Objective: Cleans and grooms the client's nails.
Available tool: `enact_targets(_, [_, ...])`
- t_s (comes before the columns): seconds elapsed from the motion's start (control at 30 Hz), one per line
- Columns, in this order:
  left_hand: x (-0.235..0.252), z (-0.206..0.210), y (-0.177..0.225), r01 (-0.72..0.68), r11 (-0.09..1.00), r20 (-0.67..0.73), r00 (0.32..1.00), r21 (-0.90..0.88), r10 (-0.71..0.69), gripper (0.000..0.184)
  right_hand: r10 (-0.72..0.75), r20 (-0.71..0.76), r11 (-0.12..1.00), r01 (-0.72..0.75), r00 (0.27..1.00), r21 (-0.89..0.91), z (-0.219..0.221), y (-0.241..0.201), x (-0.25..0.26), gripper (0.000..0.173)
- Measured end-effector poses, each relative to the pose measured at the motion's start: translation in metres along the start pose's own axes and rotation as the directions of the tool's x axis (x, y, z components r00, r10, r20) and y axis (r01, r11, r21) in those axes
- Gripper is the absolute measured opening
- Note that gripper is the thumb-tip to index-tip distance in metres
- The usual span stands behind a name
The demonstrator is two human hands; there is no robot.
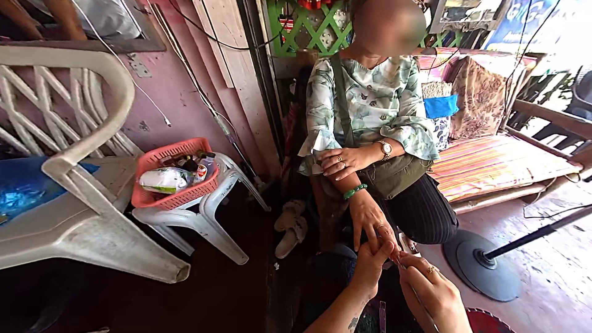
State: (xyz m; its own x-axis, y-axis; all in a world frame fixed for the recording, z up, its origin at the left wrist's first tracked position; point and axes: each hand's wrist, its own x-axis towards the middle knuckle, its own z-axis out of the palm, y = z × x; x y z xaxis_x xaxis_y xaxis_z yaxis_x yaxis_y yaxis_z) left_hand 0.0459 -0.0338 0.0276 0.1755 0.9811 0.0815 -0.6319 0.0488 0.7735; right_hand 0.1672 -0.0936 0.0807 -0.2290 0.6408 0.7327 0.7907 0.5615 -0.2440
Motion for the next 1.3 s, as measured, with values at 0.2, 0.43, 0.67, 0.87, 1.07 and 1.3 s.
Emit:
enact_targets(0.2, [-0.002, -0.001, 0.002, -0.009, 1.000, 0.004, 1.000, 0.008, 0.009, 0.014, 0.023, 0.014, 0.998, -0.024, 1.000, 0.056, -0.004, -0.002, -0.001, 0.017])
enact_targets(0.43, [-0.003, 0.003, 0.015, -0.044, 0.991, 0.043, 0.998, 0.125, 0.039, 0.018, 0.033, 0.039, 0.990, -0.038, 0.999, 0.134, -0.011, -0.004, 0.001, 0.017])
enact_targets(0.67, [-0.001, 0.000, 0.015, 0.002, 0.986, 0.082, 0.996, 0.165, -0.016, 0.019, 0.052, 0.055, 0.989, -0.059, 0.997, 0.133, -0.014, -0.007, 0.003, 0.014])
enact_targets(0.87, [-0.002, -0.001, 0.013, 0.006, 0.992, 0.086, 0.996, 0.129, -0.017, 0.017, 0.062, 0.029, 0.987, -0.065, 0.998, 0.147, -0.011, -0.007, 0.003, 0.013])
enact_targets(1.07, [-0.001, -0.003, 0.013, -0.003, 0.991, 0.110, 0.994, 0.134, -0.012, 0.017, 0.048, 0.002, 0.991, -0.048, 0.999, 0.126, -0.007, -0.006, 0.001, 0.012])
enact_targets(1.3, [-0.002, -0.006, 0.013, -0.034, 0.993, 0.177, 0.984, 0.110, 0.014, 0.012, 0.056, -0.034, 0.989, -0.051, 0.998, 0.138, -0.007, -0.007, 0.003, 0.012])
